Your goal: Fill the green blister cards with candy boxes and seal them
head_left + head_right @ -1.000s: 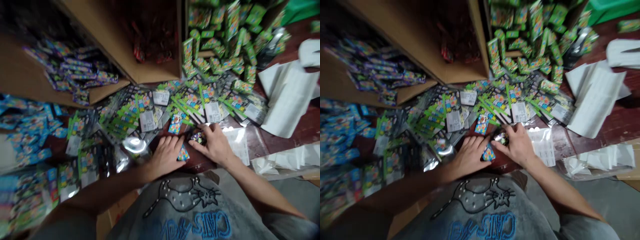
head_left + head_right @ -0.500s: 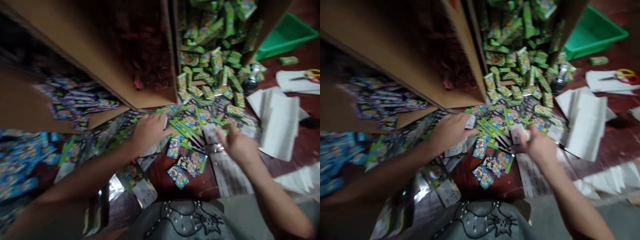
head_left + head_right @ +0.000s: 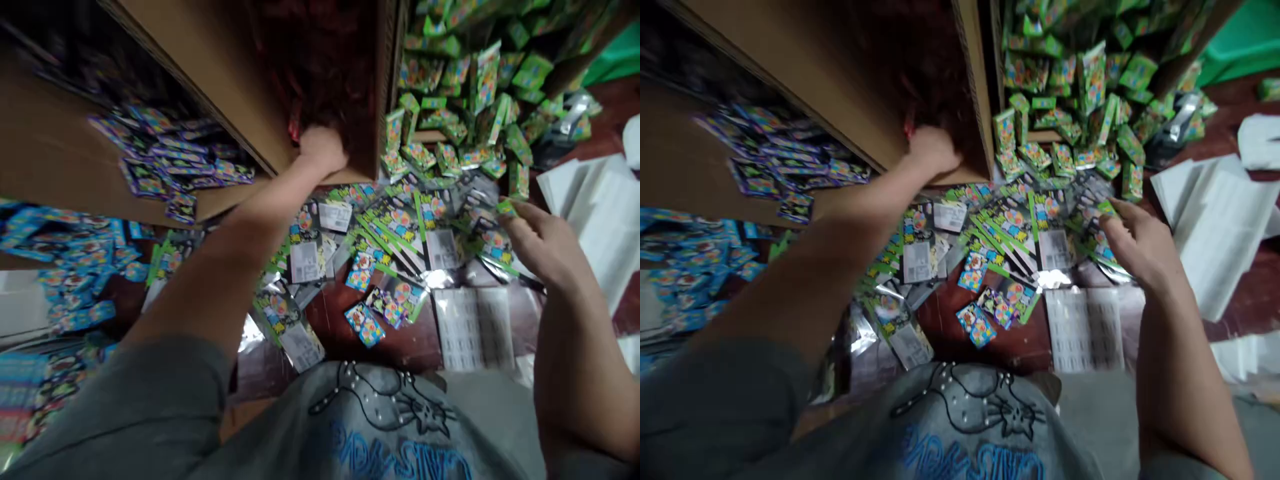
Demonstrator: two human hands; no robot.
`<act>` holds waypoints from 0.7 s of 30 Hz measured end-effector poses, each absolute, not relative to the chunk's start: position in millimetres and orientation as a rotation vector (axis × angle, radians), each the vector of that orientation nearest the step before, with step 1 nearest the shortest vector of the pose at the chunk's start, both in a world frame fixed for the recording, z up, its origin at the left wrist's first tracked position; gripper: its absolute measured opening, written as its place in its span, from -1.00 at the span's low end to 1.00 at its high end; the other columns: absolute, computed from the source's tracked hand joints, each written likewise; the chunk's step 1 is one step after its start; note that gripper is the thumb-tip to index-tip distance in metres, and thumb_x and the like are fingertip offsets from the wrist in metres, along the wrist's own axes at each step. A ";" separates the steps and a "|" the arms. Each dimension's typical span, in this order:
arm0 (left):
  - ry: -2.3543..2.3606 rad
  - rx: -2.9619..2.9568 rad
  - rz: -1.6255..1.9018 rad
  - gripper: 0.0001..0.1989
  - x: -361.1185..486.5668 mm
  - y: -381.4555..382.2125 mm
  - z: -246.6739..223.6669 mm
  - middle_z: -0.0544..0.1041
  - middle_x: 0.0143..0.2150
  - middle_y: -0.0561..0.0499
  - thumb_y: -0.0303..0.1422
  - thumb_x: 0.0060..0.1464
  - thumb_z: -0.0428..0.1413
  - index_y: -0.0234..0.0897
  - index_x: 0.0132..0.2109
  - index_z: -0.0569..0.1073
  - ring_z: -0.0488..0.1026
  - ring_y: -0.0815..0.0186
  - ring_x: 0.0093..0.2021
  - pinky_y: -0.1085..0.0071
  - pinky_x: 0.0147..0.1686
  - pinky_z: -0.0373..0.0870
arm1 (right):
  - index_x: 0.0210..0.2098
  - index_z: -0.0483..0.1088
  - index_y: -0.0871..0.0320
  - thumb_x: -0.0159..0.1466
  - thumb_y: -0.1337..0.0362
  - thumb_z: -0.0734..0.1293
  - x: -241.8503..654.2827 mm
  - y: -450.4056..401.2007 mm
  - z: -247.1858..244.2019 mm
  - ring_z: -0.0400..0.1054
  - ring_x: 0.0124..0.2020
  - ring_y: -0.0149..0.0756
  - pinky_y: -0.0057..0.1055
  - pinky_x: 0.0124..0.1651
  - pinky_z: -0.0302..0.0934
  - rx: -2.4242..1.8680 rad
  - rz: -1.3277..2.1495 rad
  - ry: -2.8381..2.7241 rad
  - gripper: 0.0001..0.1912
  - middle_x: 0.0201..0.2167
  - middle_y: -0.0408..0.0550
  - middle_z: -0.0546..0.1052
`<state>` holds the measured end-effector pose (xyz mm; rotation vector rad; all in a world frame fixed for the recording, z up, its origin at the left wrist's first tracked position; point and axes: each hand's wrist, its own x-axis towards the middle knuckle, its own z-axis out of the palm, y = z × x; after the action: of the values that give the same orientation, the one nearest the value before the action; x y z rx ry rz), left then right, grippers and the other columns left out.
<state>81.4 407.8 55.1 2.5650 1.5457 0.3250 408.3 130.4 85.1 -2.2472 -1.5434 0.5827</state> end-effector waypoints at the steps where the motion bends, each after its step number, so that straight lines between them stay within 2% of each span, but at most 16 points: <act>1: 1.668 2.431 0.303 -0.49 76.7 389.2 61.7 0.57 -0.16 -0.02 -0.23 0.44 0.09 -0.58 0.31 0.37 0.35 0.30 -0.05 0.19 0.20 0.33 | -0.09 0.52 0.07 0.47 -0.17 0.16 401.7 112.8 89.0 0.57 -0.19 0.00 -0.09 -0.13 0.37 -2.198 0.643 -1.444 -0.50 -0.20 0.14 0.66; 3: 1.600 2.274 0.402 -0.54 68.7 338.7 73.9 0.58 -0.04 -0.02 -0.34 0.45 0.05 -0.41 0.39 0.33 0.37 0.34 -0.13 0.16 0.18 0.36 | -0.22 0.43 0.03 0.48 -0.25 0.17 387.7 78.5 91.6 0.45 -0.47 -0.18 -0.25 -0.39 0.25 -2.007 0.824 -1.262 -0.49 -0.46 -0.04 0.56; 5: 1.284 2.083 0.481 -0.41 64.5 273.2 78.4 0.58 -0.04 0.00 -0.43 0.41 0.02 -0.28 0.51 0.19 0.37 0.42 -0.30 0.28 -0.02 0.45 | -0.18 0.39 0.03 0.45 -0.28 0.25 376.1 51.1 88.3 0.34 -0.59 -0.28 -0.33 -0.49 0.16 -1.834 1.050 -1.203 -0.50 -0.56 -0.16 0.48; 7: 1.001 1.819 0.418 -0.34 66.7 202.0 71.4 0.58 -0.11 0.02 -0.48 0.33 0.04 -0.25 0.52 0.16 0.39 0.44 -0.38 0.38 -0.22 0.47 | -0.13 0.45 0.06 0.41 -0.28 0.31 370.7 36.1 81.3 0.36 -0.56 -0.31 -0.34 -0.46 0.20 -1.769 1.186 -1.383 -0.49 -0.53 -0.16 0.50; 9: 0.828 1.653 0.395 -0.40 75.7 138.8 54.5 0.58 -0.10 0.01 -0.51 0.25 0.10 -0.22 0.40 0.30 0.51 0.38 -0.27 0.42 -0.24 0.50 | -0.12 0.54 0.09 0.41 -0.27 0.31 371.0 35.0 72.1 0.45 -0.43 -0.26 -0.31 -0.32 0.28 -1.778 1.172 -1.674 -0.46 -0.41 -0.06 0.59; 11: 0.820 1.551 0.475 -0.50 87.9 95.7 34.3 0.60 -0.07 -0.02 -0.52 0.22 0.14 -0.22 0.28 0.35 0.60 0.33 -0.15 0.42 -0.18 0.56 | -0.12 0.59 0.11 0.44 -0.26 0.23 372.4 45.5 62.5 0.52 -0.28 -0.16 -0.24 -0.20 0.32 -1.793 1.129 -1.925 -0.42 -0.27 0.05 0.67; 13: 0.905 1.514 0.565 -0.57 97.8 75.7 19.4 0.61 -0.05 -0.05 -0.50 0.24 0.18 -0.23 0.22 0.33 0.64 0.28 -0.07 0.37 -0.09 0.60 | -0.10 0.60 0.12 0.48 -0.23 0.15 370.0 62.0 55.0 0.53 -0.26 -0.12 -0.20 -0.16 0.31 -1.805 1.114 -2.134 -0.38 -0.23 0.09 0.68; 17: 1.097 1.783 0.540 -0.59 98.4 75.7 23.0 0.63 0.06 -0.14 -0.35 0.35 0.24 -0.25 0.25 0.32 0.63 0.16 0.08 0.16 0.14 0.59 | -0.04 0.62 0.10 0.52 -0.11 0.14 353.1 88.5 53.9 0.55 -0.24 -0.09 -0.18 -0.12 0.32 -1.898 0.883 -2.384 -0.45 -0.23 0.07 0.69; 19: 1.167 2.063 0.494 -0.46 91.8 76.2 35.1 0.55 0.26 -0.26 -0.24 0.32 0.31 -0.29 0.31 0.33 0.51 0.01 0.29 0.00 0.32 0.46 | 0.11 0.59 0.13 0.50 -0.17 0.17 346.1 90.1 58.5 0.56 -0.18 -0.02 -0.15 -0.08 0.36 -1.940 0.718 -2.375 -0.41 -0.21 0.10 0.69; 21: 1.238 2.288 0.447 -0.19 85.7 70.8 44.5 0.39 0.43 -0.36 -0.09 0.17 0.43 -0.35 0.39 0.31 0.34 -0.17 0.43 -0.14 0.44 0.29 | 0.33 0.44 0.21 0.44 -0.32 0.22 344.2 84.4 61.1 0.55 -0.01 0.10 -0.05 0.07 0.40 -1.805 0.602 -2.417 -0.19 -0.05 0.22 0.67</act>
<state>85.7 70.8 44.5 2.2882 1.2384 0.4467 344.2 84.4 61.1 -1.8051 -2.4173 0.6025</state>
